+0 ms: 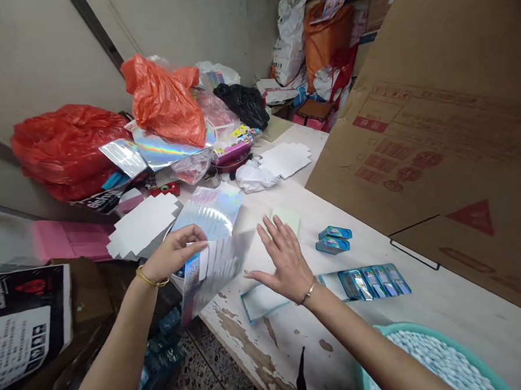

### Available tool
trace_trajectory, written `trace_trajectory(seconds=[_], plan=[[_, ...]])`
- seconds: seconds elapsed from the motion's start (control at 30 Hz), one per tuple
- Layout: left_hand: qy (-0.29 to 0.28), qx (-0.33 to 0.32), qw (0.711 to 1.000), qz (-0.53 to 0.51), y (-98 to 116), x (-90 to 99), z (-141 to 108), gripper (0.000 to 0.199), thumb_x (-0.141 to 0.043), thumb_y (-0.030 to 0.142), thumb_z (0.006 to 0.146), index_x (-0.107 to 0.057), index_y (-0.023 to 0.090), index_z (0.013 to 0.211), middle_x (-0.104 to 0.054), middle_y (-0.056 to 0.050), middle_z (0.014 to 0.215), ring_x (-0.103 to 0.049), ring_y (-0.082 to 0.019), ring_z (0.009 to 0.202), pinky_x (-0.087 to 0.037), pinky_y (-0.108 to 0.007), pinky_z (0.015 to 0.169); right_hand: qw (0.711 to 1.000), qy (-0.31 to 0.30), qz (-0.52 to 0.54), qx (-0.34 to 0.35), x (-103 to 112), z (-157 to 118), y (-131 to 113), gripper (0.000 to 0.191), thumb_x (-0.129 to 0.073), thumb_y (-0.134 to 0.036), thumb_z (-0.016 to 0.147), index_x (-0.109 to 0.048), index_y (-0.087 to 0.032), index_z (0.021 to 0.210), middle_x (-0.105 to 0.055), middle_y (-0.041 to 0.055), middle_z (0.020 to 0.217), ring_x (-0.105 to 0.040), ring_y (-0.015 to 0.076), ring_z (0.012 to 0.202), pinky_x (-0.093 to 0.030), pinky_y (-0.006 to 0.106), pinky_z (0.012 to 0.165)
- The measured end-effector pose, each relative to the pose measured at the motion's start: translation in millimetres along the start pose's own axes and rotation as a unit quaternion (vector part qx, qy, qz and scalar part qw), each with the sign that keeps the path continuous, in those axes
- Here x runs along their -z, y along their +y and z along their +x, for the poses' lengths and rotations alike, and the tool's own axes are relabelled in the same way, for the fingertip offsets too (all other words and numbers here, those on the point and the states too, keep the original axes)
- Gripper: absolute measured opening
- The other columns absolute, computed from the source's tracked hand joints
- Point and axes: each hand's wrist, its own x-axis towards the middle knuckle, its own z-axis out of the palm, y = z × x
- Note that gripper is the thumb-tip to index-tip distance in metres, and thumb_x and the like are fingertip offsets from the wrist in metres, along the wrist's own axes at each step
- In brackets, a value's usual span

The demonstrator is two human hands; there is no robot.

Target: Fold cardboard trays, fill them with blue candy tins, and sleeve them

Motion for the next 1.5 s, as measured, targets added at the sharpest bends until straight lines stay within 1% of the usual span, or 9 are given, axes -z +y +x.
trace_trajectory(seconds=[0.17,0.27,0.43,0.6,0.83,1.1,1.3,1.37,1.5], plan=[[-0.051,-0.019,0.998,-0.041,32.9,-32.6,-12.6,0.015,-0.071,0.035,0.069,-0.068,0.021,0.075,-0.061,-0.003,0.066,-0.052,-0.014,0.058,-0.043,-0.025,0.053,0.978,-0.075,0.195,-0.006,14.7,23.0,-33.6,0.053,-0.042,-0.056,0.09,-0.056,-0.016,0.121,-0.067,0.0088,0.097,-0.059,0.0237,0.097,-0.035,0.047,0.099],[-0.068,-0.03,0.997,-0.004,26.0,-44.4,-13.4,0.02,-0.068,0.035,0.072,-0.07,0.023,0.089,-0.064,-0.004,0.069,-0.055,-0.017,0.061,-0.045,-0.027,0.055,0.936,-0.131,0.318,-0.079,17.1,11.4,-29.5,0.04,-0.037,-0.044,0.095,-0.064,-0.017,0.084,-0.058,-0.0006,0.066,-0.051,0.0123,0.062,-0.042,0.027,0.068],[-0.132,-0.165,0.964,0.159,17.2,-66.1,-10.1,0.021,-0.053,0.031,0.086,-0.069,0.026,0.1,-0.069,-0.006,0.09,-0.062,-0.02,0.083,-0.048,-0.034,0.075,0.903,-0.128,0.376,-0.167,27.8,-9.4,-6.5,0.033,-0.045,-0.041,0.09,-0.062,-0.016,0.076,-0.051,-0.0025,0.061,-0.043,0.0099,0.057,-0.034,0.023,0.055],[-0.07,-0.313,0.891,0.322,10.6,-96.9,-8.3,0.027,-0.043,0.022,0.091,-0.064,0.023,0.108,-0.067,-0.009,0.099,-0.058,-0.022,0.089,-0.045,-0.038,0.076,0.801,-0.101,0.513,-0.29,24.8,-20.8,9.8,0.036,-0.058,-0.05,0.077,-0.061,-0.015,0.071,-0.053,-0.0025,0.058,-0.043,0.0093,0.053,-0.033,0.022,0.049],[-0.068,-0.368,0.867,0.328,-12.2,-126.7,-8.7,0.024,-0.044,0.019,0.091,-0.062,0.021,0.108,-0.067,-0.008,0.107,-0.059,-0.022,0.095,-0.045,-0.039,0.08,0.715,-0.058,0.572,-0.398,5.0,-43.2,27.4,0.036,-0.069,-0.05,0.063,-0.063,-0.015,0.067,-0.057,-0.0028,0.057,-0.046,0.0088,0.051,-0.034,0.022,0.048],[-0.074,-0.266,0.942,0.191,-16.5,-145.5,-19.5,0.005,-0.054,0.021,0.086,-0.059,0.022,0.084,-0.066,-0.004,0.086,-0.059,-0.019,0.086,-0.044,-0.035,0.079,0.82,-0.055,0.402,-0.404,-34.6,-81.2,66.7,0.032,-0.052,-0.043,0.083,-0.061,-0.016,0.067,-0.055,-0.0025,0.056,-0.046,0.0105,0.052,-0.033,0.023,0.05],[0.077,0.023,0.99,-0.115,-25.7,-175.5,-15.8,0.017,-0.069,0.033,0.074,-0.058,0.021,0.077,-0.061,0.001,0.071,-0.057,-0.014,0.069,-0.046,-0.025,0.064,0.92,-0.09,0.158,-0.346,-49.9,-118.5,81.6,0.035,-0.049,-0.04,0.09,-0.062,-0.015,0.111,-0.066,0.0109,0.101,-0.056,0.0212,0.101,-0.041,0.035,0.09],[0.081,0.094,0.972,-0.198,-27.1,-193.4,-6.6,0.023,-0.074,0.035,0.069,-0.058,0.02,0.076,-0.06,0.002,0.068,-0.055,-0.012,0.064,-0.044,-0.022,0.059,0.91,-0.02,0.257,-0.326,-44.7,-122.7,76.7,0.052,-0.039,-0.053,0.093,-0.056,-0.014,0.122,-0.063,0.0131,0.112,-0.053,0.021,0.109,-0.04,0.037,0.096],[0.065,0.148,0.949,-0.272,-26.3,-235.4,18.1,0.029,-0.078,0.033,0.061,-0.057,0.018,0.073,-0.06,0.003,0.068,-0.055,-0.01,0.065,-0.044,-0.02,0.063,0.792,0.115,0.462,-0.381,-29.4,-118.5,70.2,0.06,-0.037,-0.068,0.086,-0.061,-0.017,0.106,-0.066,0.0088,0.101,-0.059,0.0196,0.096,-0.046,0.034,0.085]])
